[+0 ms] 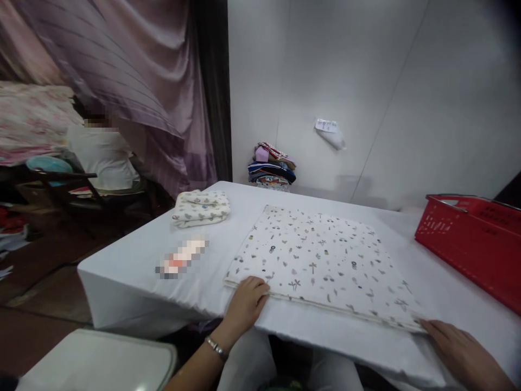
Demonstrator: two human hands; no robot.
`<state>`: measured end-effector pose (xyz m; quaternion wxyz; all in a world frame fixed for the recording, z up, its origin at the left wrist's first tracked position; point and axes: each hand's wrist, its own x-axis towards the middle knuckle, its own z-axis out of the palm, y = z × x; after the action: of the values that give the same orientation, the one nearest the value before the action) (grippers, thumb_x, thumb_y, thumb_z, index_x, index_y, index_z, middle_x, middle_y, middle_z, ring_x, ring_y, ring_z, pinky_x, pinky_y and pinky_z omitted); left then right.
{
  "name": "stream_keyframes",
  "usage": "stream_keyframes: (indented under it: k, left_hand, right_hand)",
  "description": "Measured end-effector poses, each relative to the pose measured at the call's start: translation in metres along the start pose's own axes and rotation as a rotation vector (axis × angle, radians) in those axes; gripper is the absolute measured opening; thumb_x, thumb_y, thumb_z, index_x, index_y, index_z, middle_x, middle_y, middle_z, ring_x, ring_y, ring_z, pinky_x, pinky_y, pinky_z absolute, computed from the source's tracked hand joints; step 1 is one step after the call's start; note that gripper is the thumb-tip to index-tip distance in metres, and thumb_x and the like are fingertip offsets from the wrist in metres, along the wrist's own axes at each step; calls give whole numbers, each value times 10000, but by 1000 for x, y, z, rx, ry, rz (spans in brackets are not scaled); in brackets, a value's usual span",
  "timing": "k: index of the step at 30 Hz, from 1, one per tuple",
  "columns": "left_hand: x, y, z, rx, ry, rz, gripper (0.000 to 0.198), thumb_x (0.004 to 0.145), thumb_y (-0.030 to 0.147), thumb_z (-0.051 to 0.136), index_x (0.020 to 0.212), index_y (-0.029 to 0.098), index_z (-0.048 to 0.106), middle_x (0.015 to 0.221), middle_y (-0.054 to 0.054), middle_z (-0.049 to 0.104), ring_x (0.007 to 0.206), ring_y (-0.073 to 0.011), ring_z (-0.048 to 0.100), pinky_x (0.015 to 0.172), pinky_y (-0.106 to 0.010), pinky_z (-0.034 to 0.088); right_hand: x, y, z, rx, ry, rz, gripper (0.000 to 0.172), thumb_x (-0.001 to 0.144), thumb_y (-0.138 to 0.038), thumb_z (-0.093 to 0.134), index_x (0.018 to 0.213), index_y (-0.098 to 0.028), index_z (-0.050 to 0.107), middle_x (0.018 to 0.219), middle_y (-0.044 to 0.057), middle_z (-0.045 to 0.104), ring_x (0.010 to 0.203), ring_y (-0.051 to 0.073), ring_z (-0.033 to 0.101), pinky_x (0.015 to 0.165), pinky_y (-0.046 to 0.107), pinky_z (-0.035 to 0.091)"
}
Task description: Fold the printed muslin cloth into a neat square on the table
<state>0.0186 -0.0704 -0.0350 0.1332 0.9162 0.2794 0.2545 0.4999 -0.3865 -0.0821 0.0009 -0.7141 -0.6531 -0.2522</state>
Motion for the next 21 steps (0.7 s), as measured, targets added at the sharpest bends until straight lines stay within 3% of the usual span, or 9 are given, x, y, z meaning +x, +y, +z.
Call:
stream_keyframes:
  k: [7, 14, 21]
  left_hand:
    - [-4, -26, -15, 189, 26, 62, 206, 838, 210, 500, 991, 232, 636, 986, -44, 647, 953, -196, 573, 841, -362, 438]
    - [-5, -60, -21, 355, -6, 151, 320, 794, 158, 451, 1004, 272, 663, 972, -30, 686, 913, -202, 626, 826, -361, 483]
    - [-2, -73, -33, 239, -71, 145, 259, 790, 338, 524, 992, 336, 686, 990, 9, 705, 902, -189, 663, 808, -294, 546]
  right_hand:
    - [10, -23, -21, 20, -3, 36, 441, 779, -109, 385, 1109, -204, 660, 1009, 80, 691, 873, 206, 651, 733, 316, 525]
    - [10, -31, -31, 37, 24, 65, 346, 843, -150, 381, 1025, -189, 673, 983, 89, 693, 872, 199, 648, 765, 328, 510]
    - [14, -37, -44, 161, -156, 162, 396, 808, -134, 396, 1064, -221, 684, 1046, 92, 682, 925, 212, 642, 810, 360, 517]
